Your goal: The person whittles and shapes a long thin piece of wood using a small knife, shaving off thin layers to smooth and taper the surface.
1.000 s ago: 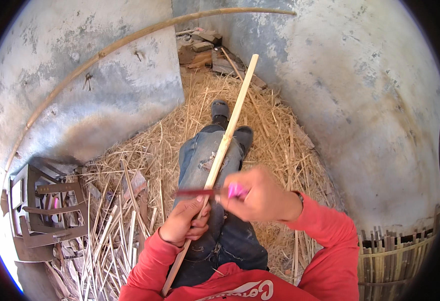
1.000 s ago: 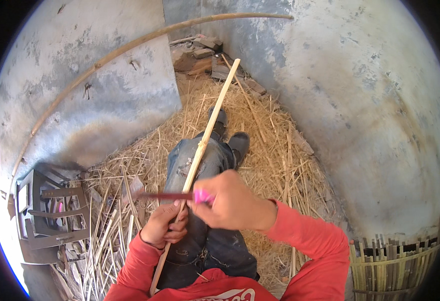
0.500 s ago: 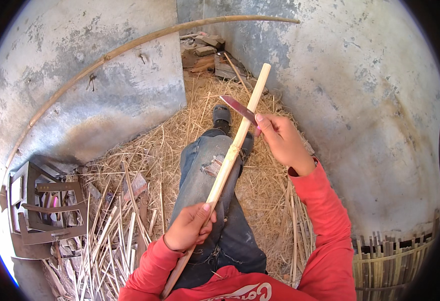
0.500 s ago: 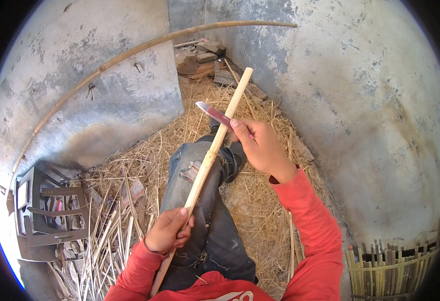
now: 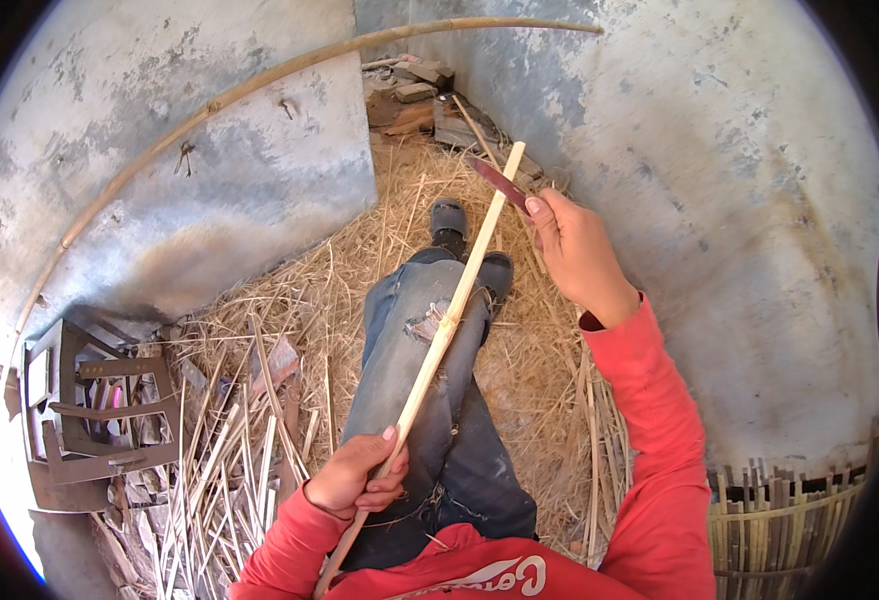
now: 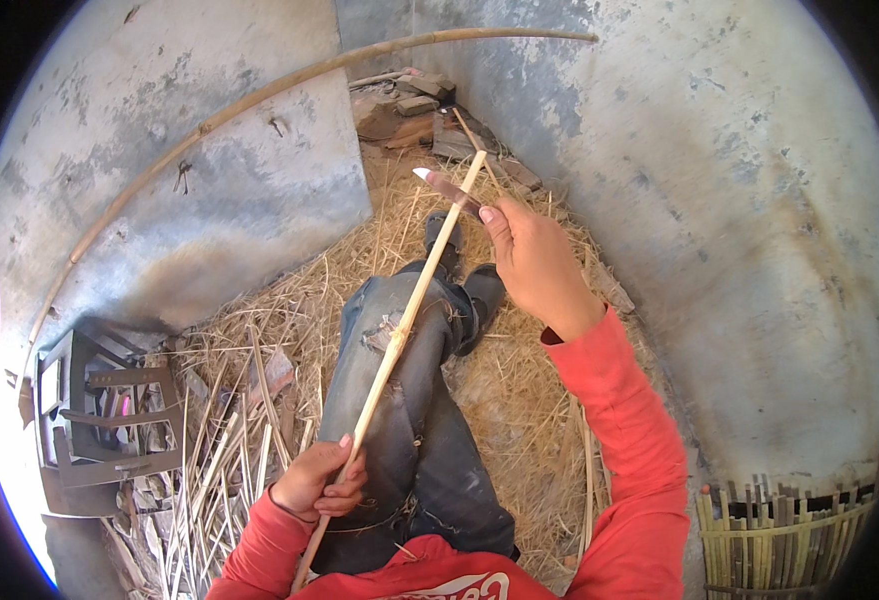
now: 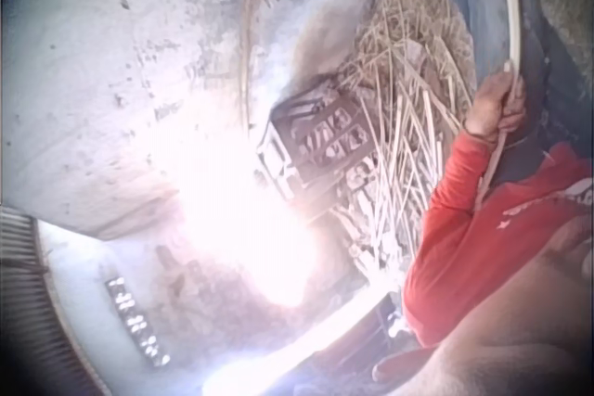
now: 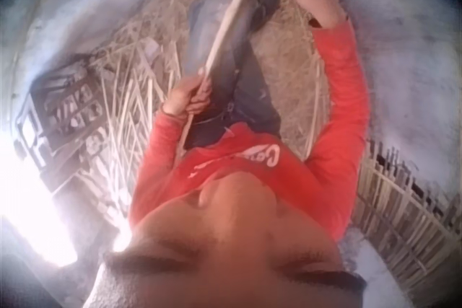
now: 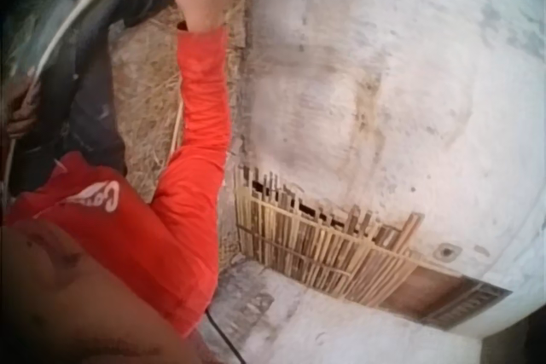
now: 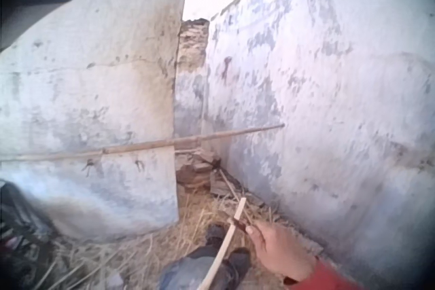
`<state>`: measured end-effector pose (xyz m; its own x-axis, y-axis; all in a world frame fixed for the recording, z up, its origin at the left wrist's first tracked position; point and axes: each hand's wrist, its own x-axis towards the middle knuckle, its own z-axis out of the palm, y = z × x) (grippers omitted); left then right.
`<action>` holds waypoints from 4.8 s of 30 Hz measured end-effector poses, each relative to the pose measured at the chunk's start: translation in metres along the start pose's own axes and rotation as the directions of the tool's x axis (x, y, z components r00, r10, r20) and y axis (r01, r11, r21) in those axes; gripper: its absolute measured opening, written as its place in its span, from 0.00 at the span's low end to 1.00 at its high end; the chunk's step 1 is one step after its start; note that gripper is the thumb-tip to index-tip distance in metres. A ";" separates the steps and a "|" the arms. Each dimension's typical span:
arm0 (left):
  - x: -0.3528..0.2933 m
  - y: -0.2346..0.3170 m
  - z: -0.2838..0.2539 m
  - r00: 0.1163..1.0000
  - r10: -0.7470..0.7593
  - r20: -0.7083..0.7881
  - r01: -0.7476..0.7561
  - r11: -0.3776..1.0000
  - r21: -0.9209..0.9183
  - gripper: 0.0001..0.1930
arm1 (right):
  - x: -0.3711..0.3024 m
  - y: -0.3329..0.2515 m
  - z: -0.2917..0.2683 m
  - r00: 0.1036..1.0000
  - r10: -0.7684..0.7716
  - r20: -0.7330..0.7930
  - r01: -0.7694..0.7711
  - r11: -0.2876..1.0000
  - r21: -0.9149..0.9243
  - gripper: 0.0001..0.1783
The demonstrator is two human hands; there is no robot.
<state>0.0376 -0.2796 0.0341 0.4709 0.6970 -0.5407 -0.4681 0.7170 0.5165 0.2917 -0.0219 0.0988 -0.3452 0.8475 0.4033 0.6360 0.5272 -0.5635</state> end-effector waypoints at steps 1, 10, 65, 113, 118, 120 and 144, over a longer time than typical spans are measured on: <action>-0.003 -0.001 -0.004 0.999 -0.010 0.037 0.012 0.999 -0.034 0.25 | -0.003 -0.005 0.000 1.000 0.021 -0.013 -0.021 0.999 0.041 0.12; -0.001 -0.002 -0.027 0.958 -0.082 0.275 0.157 0.952 -0.264 0.23 | 0.010 0.000 -0.011 0.965 -0.230 -0.126 0.234 0.972 0.019 0.22; -0.002 -0.007 -0.003 1.000 0.007 0.020 -0.008 1.000 0.010 0.25 | -0.080 -0.031 0.040 0.877 -0.456 0.150 0.376 0.847 0.377 0.28; 0.021 0.012 0.016 0.904 0.400 -0.149 -0.252 0.782 0.570 0.21 | -0.050 -0.028 -0.012 0.984 -0.121 -0.133 0.147 0.966 0.211 0.21; 0.021 0.016 0.023 0.901 0.396 -0.177 -0.197 0.737 0.647 0.22 | -0.028 -0.013 0.001 0.982 -0.128 -0.143 0.152 0.973 0.173 0.21; 0.019 0.021 0.031 0.887 0.412 -0.209 -0.147 0.680 0.718 0.22 | -0.020 -0.008 0.007 0.980 -0.128 -0.151 0.152 0.975 0.162 0.21; 0.033 0.031 0.022 0.950 0.262 -0.169 -0.174 0.896 0.409 0.24 | -0.095 -0.066 0.049 0.881 -0.338 0.332 0.124 0.841 0.527 0.21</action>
<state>0.0554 -0.2345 0.0467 0.1988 0.8484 -0.4906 -0.1958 0.5249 0.8283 0.2488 -0.1343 0.0624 -0.7481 0.5888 0.3061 0.1284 0.5810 -0.8037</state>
